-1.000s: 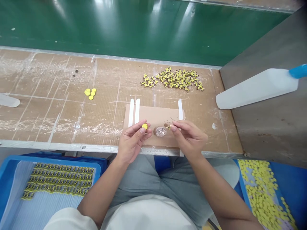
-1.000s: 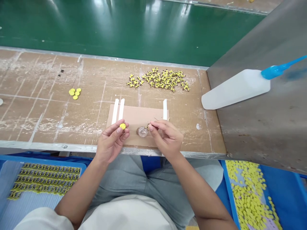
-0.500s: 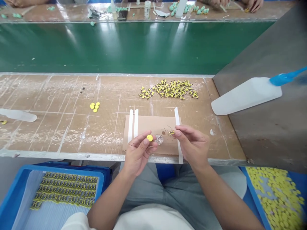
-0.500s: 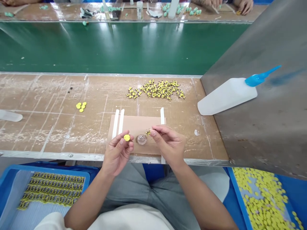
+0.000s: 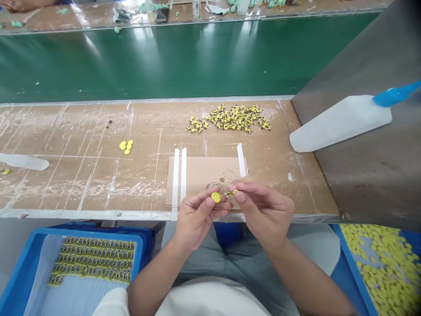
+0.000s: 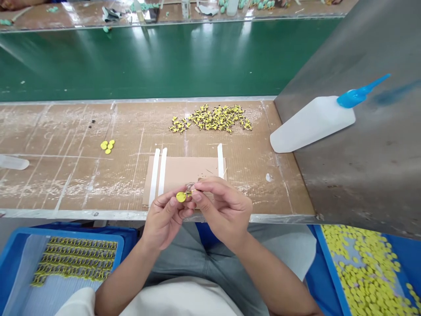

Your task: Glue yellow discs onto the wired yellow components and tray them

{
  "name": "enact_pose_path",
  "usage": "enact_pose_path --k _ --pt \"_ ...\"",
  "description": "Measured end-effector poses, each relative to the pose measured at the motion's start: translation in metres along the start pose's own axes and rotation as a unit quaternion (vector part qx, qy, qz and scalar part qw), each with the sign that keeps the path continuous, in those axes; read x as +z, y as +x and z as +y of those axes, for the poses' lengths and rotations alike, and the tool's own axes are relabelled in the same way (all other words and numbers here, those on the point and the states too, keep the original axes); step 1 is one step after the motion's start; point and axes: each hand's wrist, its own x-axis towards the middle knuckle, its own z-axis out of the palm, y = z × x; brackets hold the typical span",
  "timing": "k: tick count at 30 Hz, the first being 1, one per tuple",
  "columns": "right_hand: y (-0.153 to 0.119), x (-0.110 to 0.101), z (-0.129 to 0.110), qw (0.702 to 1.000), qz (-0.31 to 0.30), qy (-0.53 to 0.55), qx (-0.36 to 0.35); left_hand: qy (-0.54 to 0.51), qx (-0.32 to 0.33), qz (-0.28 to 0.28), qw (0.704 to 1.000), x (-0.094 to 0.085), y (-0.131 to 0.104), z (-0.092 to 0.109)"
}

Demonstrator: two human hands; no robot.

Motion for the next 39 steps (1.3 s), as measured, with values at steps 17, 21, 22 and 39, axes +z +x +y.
enact_pose_path --k 17,21,22,39 --pt "-0.0044 0.0023 -0.0060 0.998 -0.031 -0.031 -0.038 0.014 0.030 -0.001 0.999 0.0008 -0.0058 -0.0005" --pt "-0.0051 0.0023 -0.0075 0.998 -0.028 -0.043 -0.032 0.019 0.031 0.002 0.999 -0.0001 -0.0052 -0.0006" --pt "-0.0050 0.0025 -0.0080 0.998 -0.029 -0.044 -0.033 0.022 0.031 0.005 0.999 -0.0005 -0.0052 -0.0010" --pt "-0.0020 0.0033 -0.0097 0.995 -0.051 -0.047 -0.073 0.041 0.035 0.009 0.998 -0.0031 -0.0063 -0.0017"
